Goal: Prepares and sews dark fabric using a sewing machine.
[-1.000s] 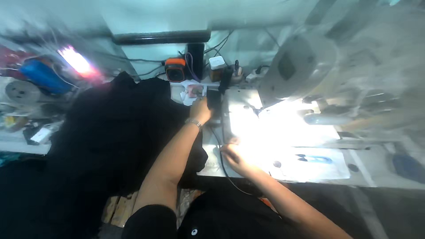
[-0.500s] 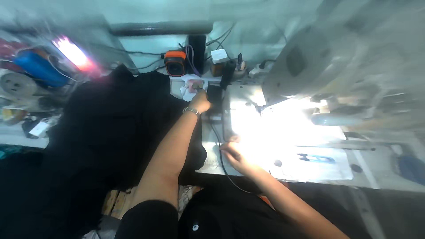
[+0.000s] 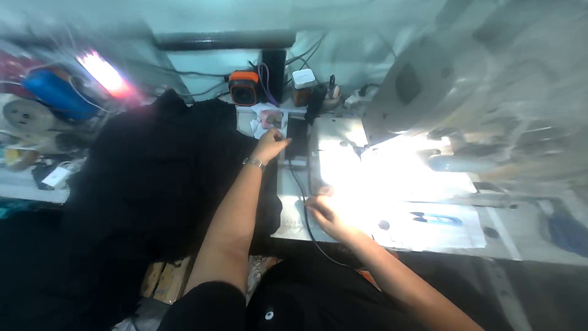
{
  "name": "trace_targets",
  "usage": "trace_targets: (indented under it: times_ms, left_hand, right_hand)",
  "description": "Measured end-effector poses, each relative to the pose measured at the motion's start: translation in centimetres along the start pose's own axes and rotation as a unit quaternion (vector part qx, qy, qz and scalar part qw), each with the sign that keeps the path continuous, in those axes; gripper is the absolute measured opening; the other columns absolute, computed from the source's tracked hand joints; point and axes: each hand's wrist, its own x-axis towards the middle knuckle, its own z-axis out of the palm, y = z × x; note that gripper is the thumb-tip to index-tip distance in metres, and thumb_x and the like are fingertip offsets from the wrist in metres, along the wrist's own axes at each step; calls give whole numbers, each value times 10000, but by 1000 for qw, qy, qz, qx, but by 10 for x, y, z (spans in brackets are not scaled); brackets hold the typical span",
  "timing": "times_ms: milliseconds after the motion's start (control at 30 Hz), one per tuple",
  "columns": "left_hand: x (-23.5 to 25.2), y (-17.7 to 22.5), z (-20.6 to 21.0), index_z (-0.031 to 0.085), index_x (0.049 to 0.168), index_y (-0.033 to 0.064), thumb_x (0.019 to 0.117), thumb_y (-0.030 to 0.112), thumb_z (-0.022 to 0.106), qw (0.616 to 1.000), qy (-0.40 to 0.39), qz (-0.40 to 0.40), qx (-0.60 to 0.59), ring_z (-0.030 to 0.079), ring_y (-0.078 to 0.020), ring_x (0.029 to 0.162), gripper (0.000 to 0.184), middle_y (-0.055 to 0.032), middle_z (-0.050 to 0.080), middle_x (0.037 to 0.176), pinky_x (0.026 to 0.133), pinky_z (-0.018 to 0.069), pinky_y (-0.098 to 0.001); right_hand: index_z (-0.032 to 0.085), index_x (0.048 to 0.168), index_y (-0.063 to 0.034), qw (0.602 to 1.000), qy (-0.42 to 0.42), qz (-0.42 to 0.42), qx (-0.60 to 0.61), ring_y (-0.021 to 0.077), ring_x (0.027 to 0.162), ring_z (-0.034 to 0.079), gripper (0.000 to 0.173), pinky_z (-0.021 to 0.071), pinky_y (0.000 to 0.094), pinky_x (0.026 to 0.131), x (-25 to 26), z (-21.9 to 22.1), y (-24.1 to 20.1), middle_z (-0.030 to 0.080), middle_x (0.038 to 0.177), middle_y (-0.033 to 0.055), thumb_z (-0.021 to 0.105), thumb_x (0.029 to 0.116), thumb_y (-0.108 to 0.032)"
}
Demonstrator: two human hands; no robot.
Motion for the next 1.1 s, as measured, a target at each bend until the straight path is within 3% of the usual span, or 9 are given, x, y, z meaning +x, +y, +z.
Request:
trace_targets:
  times_ms: [333,967,1033,1100]
  left_hand:
    - [0,-1,4,632,1127,-19,930,190,713,999,10,15,38,651,-283,965,299,-192,666,1032,876,538,-481]
    - [0,-6,3,643,1084,-11,932,188,709,999,16,24,28,643,-257,911,259,-164,664,981,840,536,-460]
    - [1,-5,3,644,1107,-15,930,186,711,999,16,20,22,650,-266,944,276,-179,669,1016,863,539,-465]
    - [-1,-4,3,608,1216,-26,924,193,719,1000,15,2,-11,647,-284,1030,381,-210,659,1122,914,537,-468]
  right_hand:
    - [766,989,-175,1000,4,-7,-19,139,1127,631,201,454,389,1073,1,-2,0,732,970,-35,584,1009,-258]
    - [767,996,-158,1000,1,7,2,131,1125,638,202,475,375,1054,1,-1,-1,740,980,-27,585,1008,-246]
    - [772,1005,-156,1000,-5,13,-4,125,1101,647,211,481,369,1041,1,-2,-2,744,980,-27,581,1009,-245]
    - [766,1006,-144,1000,-8,11,3,121,1069,654,214,484,374,1035,1,-1,0,740,969,-18,573,1015,-239]
